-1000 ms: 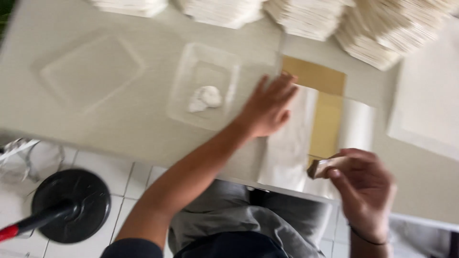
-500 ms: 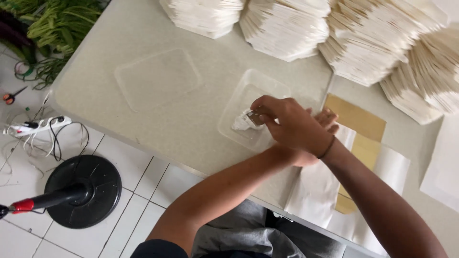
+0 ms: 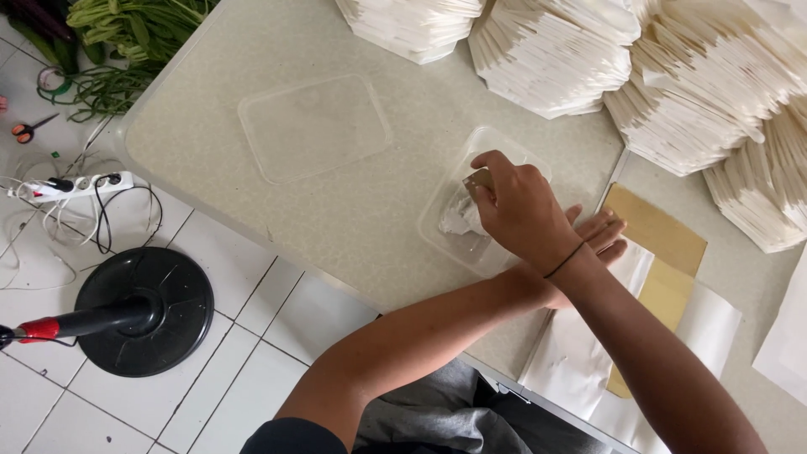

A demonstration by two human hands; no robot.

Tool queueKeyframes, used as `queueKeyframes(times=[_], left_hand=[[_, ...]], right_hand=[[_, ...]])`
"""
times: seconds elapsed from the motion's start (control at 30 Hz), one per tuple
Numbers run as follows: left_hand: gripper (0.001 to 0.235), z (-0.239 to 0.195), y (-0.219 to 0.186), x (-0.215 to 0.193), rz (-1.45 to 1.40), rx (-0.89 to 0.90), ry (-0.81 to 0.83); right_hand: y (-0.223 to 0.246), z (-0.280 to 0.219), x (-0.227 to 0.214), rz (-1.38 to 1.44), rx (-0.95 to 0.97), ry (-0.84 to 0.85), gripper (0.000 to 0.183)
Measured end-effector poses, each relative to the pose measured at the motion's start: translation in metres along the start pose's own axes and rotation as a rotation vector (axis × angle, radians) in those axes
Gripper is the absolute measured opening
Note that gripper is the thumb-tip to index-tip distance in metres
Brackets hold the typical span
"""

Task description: Applying glue and folding paper to assemble a paper bag on a work table.

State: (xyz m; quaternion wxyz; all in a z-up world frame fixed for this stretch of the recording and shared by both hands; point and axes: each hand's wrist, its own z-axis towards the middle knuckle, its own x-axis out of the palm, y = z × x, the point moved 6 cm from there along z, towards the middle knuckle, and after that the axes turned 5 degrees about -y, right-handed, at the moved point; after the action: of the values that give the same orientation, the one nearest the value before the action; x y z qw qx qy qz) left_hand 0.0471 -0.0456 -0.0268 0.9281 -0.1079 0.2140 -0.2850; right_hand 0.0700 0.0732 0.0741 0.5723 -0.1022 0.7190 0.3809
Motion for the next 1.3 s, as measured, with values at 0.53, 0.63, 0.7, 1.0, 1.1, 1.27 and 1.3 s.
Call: queueKeyframes(times=[0.53,0.63,0.7,1.0,1.1,1.27,1.3], left_hand=[[0.034,-0.028,0.001,0.06,-0.037,-0.026,0.003],[0.015,-0.014,0.002,0.036,0.0,-0.019,-0.001],[0.018,-0.007,0.001,0.024,-0.011,-0.026,0.042],[0.033,0.003,-0.001,0.006,0.059,-0.038,0.219],[0.033,0.017,0.0,-0.018,0.039,-0.05,0.555],[0.043,0.017,0.009,-0.016,0.208,0.11,0.778],[0.045,0.016,0.012,-0.015,0.205,0.111,0.771]], right_hand=[[0.014,-0.009,0.015,0.028,-0.023,0.101,0.028],[0.019,-0.012,0.013,0.022,-0.044,0.112,0.025],[0.022,-0.014,0.014,0.034,-0.074,0.152,0.024],[0.042,-0.023,0.008,0.25,-0.071,0.3,0.025],[0.03,-0.02,-0.002,0.385,-0.035,0.252,0.028],[0.02,-0.032,-0.027,0.657,0.069,0.22,0.031],[0.014,-0.034,-0.032,0.773,0.086,0.189,0.032]])
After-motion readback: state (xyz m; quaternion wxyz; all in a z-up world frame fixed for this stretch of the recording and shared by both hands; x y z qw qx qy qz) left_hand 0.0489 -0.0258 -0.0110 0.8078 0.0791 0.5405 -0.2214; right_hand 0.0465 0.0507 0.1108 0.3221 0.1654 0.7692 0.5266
